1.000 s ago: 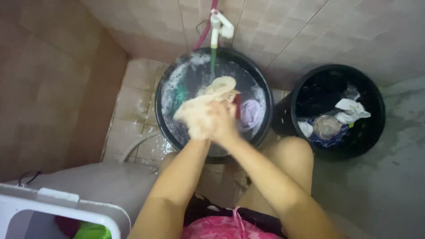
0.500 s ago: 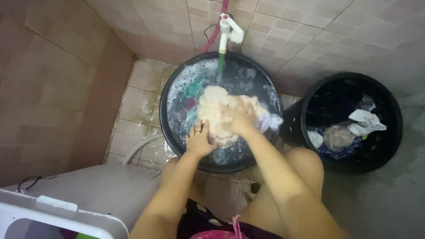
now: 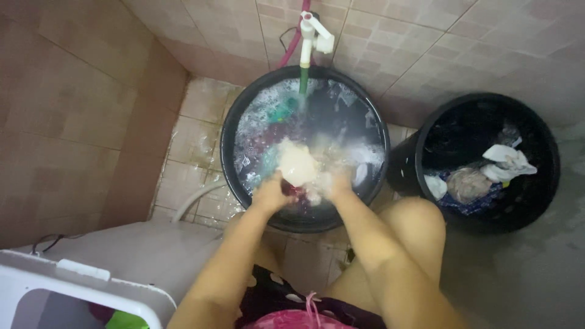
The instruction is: Washing and rinsing clothes by hand in buckets and a small washing machine.
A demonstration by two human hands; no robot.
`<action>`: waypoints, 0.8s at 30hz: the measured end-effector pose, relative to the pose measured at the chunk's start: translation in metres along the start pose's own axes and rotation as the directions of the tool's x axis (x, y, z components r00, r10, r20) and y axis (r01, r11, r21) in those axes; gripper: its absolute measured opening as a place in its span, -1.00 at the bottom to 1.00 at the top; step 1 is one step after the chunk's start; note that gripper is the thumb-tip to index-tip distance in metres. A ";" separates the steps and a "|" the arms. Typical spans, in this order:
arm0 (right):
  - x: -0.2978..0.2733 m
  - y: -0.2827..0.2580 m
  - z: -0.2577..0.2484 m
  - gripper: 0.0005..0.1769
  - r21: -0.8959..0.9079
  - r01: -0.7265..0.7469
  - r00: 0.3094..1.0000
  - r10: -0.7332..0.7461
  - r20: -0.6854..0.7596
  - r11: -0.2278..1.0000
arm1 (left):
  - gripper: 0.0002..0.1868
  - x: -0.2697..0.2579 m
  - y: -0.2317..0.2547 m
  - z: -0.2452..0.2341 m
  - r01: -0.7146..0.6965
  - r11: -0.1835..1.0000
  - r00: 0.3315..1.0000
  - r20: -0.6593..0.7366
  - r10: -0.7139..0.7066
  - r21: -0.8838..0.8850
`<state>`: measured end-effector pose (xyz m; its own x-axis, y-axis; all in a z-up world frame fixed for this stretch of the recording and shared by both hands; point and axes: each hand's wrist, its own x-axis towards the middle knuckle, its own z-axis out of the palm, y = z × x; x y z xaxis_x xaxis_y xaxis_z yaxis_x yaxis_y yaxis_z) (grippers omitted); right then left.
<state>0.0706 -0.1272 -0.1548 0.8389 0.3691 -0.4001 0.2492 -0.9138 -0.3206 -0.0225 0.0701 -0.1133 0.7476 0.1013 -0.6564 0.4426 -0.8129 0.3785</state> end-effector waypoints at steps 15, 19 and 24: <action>-0.186 -0.059 -0.287 -0.65 0.565 0.742 0.598 0.025 -0.801 0.361 | -0.56 0.001 0.091 -0.056 -0.426 0.208 0.903 -0.401 0.153 -0.881; -0.144 0.010 -0.222 -0.61 0.689 0.720 0.642 0.300 -0.705 0.079 | -0.69 -0.058 0.119 -0.109 -0.337 -0.178 0.921 -0.363 0.141 -0.924; -0.159 -0.065 -0.230 -0.39 0.860 -0.233 0.857 0.323 0.402 -0.453 | -0.74 -0.061 0.119 -0.102 -0.360 -0.394 0.866 -0.460 0.196 -0.845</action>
<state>0.0320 -0.1656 0.1270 0.6044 0.0892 -0.7917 -0.7249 0.4739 -0.5000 0.0353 0.0253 0.0379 0.9618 0.1926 -0.1944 -0.0249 0.7691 0.6386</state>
